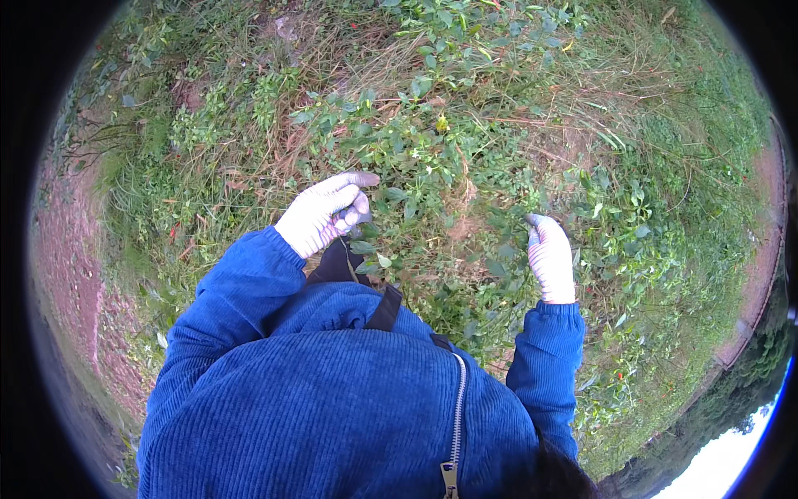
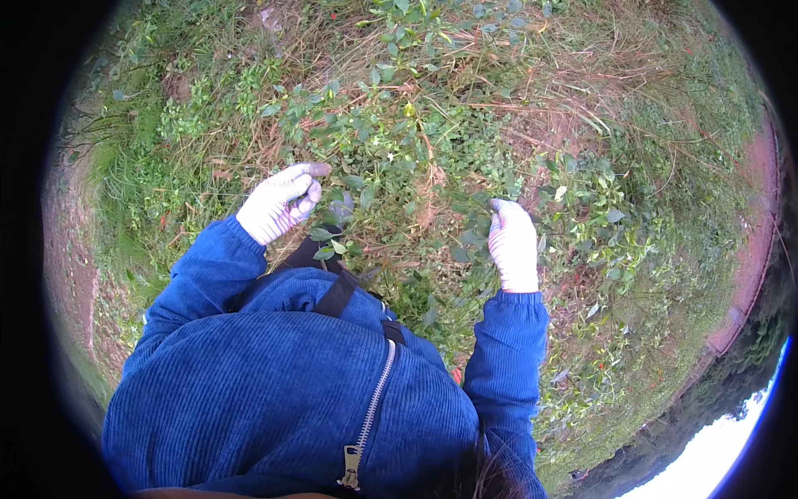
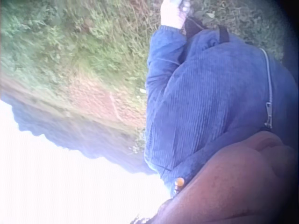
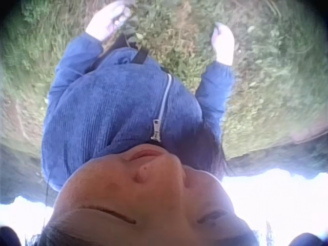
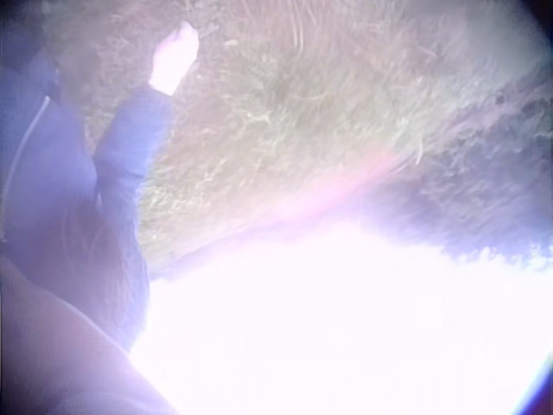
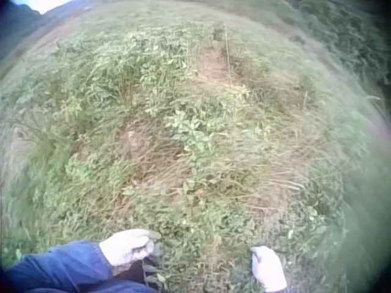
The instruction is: The person picks red and green chilies from low plants in a garden and places them into a red bag on the ground. The person repeatedly reaches for chilies, plucks them by hand, and deposits them into the bag.
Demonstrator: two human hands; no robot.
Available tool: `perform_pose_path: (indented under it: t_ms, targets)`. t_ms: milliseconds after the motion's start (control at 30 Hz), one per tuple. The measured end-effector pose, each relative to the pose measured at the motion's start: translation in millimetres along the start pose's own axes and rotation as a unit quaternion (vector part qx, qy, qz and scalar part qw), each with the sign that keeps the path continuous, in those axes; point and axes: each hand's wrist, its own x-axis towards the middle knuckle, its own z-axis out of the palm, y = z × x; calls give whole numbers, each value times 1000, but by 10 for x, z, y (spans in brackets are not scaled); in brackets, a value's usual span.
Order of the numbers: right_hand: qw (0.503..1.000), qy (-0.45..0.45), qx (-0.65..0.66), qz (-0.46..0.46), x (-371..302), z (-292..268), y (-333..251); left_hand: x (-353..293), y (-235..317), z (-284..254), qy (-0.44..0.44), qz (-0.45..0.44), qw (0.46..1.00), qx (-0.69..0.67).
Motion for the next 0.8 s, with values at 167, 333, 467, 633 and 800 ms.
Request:
perform_pose_path:
  t_ms: [167,333,467,633,800]
  targets:
    - [991,-87,-99,-9,-252,242,-274,256,183,391,-31,-22,978,207]
    - [984,-111,-135,36,-529,421,-570,841,197,971,-122,74,889,435]
    - [989,-90,-103,53,-693,520,-641,1649,-42,1397,-237,251,701,624]
    - [985,-130,-73,81,-830,653,-663,2578,-784,1591,-227,143,519,812]
    - [977,-168,-95,95,-887,817,-729,3058,-1672,1455,-271,82,339,897]
